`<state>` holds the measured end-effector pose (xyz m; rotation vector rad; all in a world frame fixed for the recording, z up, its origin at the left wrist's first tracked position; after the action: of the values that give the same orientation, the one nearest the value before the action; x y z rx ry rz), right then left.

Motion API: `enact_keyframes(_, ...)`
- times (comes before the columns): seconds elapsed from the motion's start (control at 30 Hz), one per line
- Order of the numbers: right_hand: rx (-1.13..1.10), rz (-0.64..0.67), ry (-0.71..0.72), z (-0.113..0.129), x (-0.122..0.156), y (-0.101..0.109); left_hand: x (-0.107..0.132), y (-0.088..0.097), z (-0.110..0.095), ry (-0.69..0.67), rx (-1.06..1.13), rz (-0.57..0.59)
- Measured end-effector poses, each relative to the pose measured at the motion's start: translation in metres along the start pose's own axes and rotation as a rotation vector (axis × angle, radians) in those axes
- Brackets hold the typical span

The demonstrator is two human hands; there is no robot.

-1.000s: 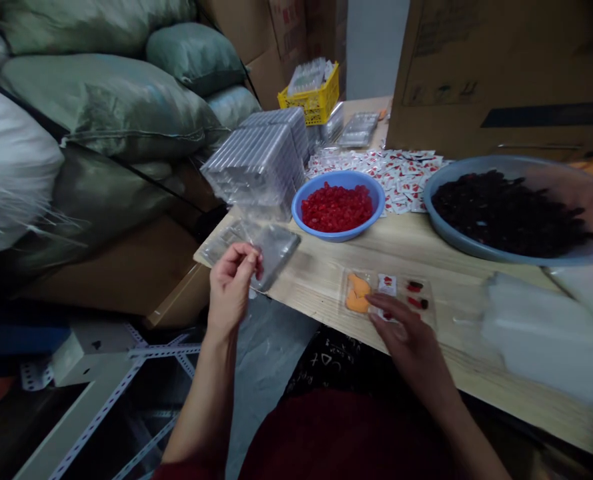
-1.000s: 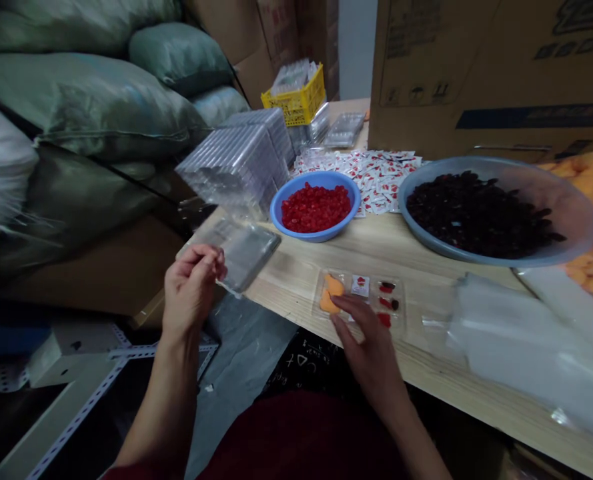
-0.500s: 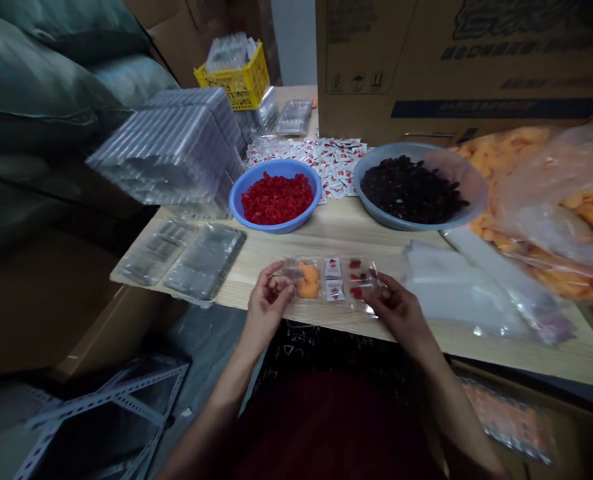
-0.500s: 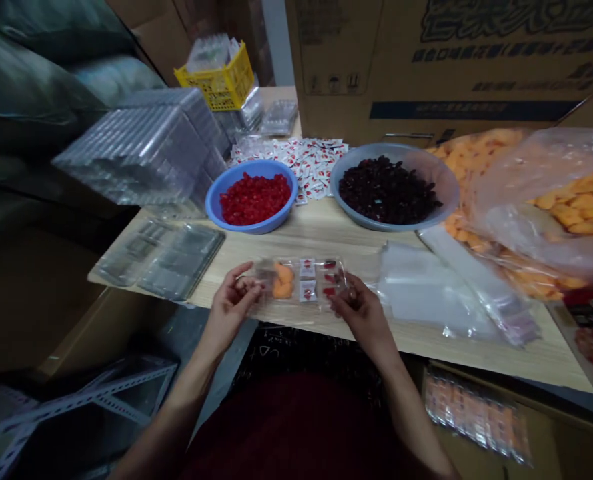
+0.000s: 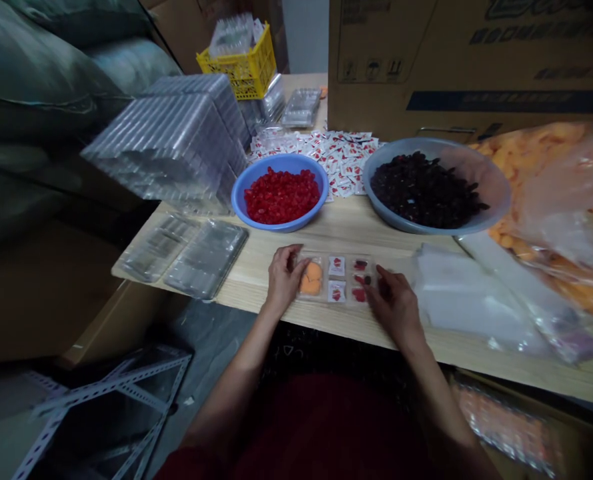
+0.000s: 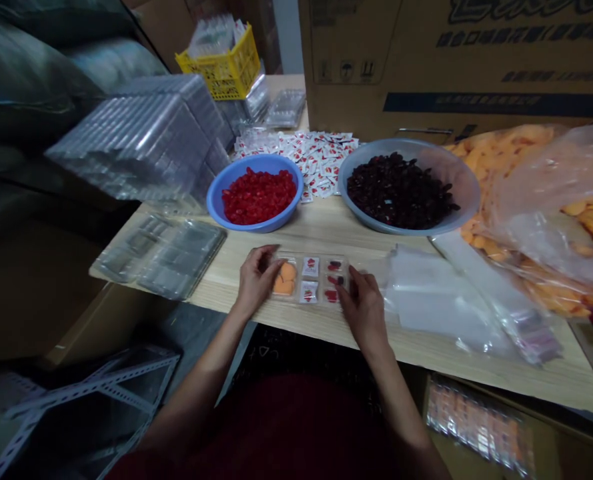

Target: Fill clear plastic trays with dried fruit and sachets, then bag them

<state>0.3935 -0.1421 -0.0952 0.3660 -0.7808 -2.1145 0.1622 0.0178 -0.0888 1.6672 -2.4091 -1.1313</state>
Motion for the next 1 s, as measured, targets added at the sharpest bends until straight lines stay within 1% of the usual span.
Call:
enact_keyframes(0.1,0.024,0.037,0.013,0.004,0.008,-0.001,-0.002,0.002,-0.009,-0.078,-0.088,0.028)
enact_keyframes(0.2,0.055,0.056,0.022,0.013,0.021,0.001,0.008,0.006,-0.017,-0.101,-0.106,0.080)
enact_keyframes(0.3,0.138,0.075,0.067,0.027,0.040,-0.002,0.027,0.015,-0.027,-0.106,-0.093,0.121)
enact_keyframes(0.4,0.296,0.098,0.160,0.038,0.062,-0.014,0.056,0.031,-0.039,-0.073,-0.124,0.088)
enact_keyframes(0.47,0.340,0.138,0.224,0.041,0.075,-0.024,0.081,0.041,-0.043,-0.019,-0.121,0.037)
enact_keyframes(0.53,0.300,0.190,0.279,0.042,0.085,-0.030,0.111,0.050,-0.040,0.090,-0.071,-0.050)
enact_keyframes(0.6,0.237,0.225,0.314,0.042,0.092,-0.031,0.145,0.059,-0.026,0.285,0.047,-0.208)
enact_keyframes(0.63,0.211,0.232,0.320,0.042,0.094,-0.030,0.162,0.058,-0.017,0.405,0.151,-0.282)
enact_keyframes(0.67,0.191,0.236,0.322,0.041,0.095,-0.028,0.176,0.052,-0.008,0.529,0.294,-0.319)
enact_keyframes(0.7,0.177,0.242,0.323,0.042,0.096,-0.027,0.187,0.039,-0.002,0.642,0.469,-0.305)
enact_keyframes(0.73,0.167,0.251,0.322,0.042,0.096,-0.025,0.192,0.024,-0.001,0.731,0.652,-0.244)
enact_keyframes(0.8,0.154,0.270,0.318,0.043,0.096,-0.023,0.193,-0.002,-0.012,0.830,0.935,-0.072)
enact_keyframes(0.83,0.149,0.281,0.313,0.044,0.095,-0.021,0.190,-0.009,-0.018,0.855,1.011,-0.007)
enact_keyframes(0.87,0.141,0.290,0.308,0.044,0.095,-0.019,0.188,-0.013,-0.023,0.875,1.051,0.029)
enact_keyframes(0.93,0.119,0.313,0.295,0.045,0.095,-0.015,0.184,-0.020,-0.029,0.918,1.083,0.054)
enact_keyframes(1.0,0.098,0.332,0.271,0.046,0.094,-0.011,0.186,-0.032,-0.034,0.979,1.116,0.068)
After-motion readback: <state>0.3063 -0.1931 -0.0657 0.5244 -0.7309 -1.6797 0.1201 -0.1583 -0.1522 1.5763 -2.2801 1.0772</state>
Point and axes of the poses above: each hand's wrist, its own x-axis away from the middle knuckle, its own y-axis out of the back of the hand, z = x × y, the point moved 9 cm from there along -x, towards the middle knuckle, and after that the axes turned 14 degrees about -y, right-handed, at the moved point
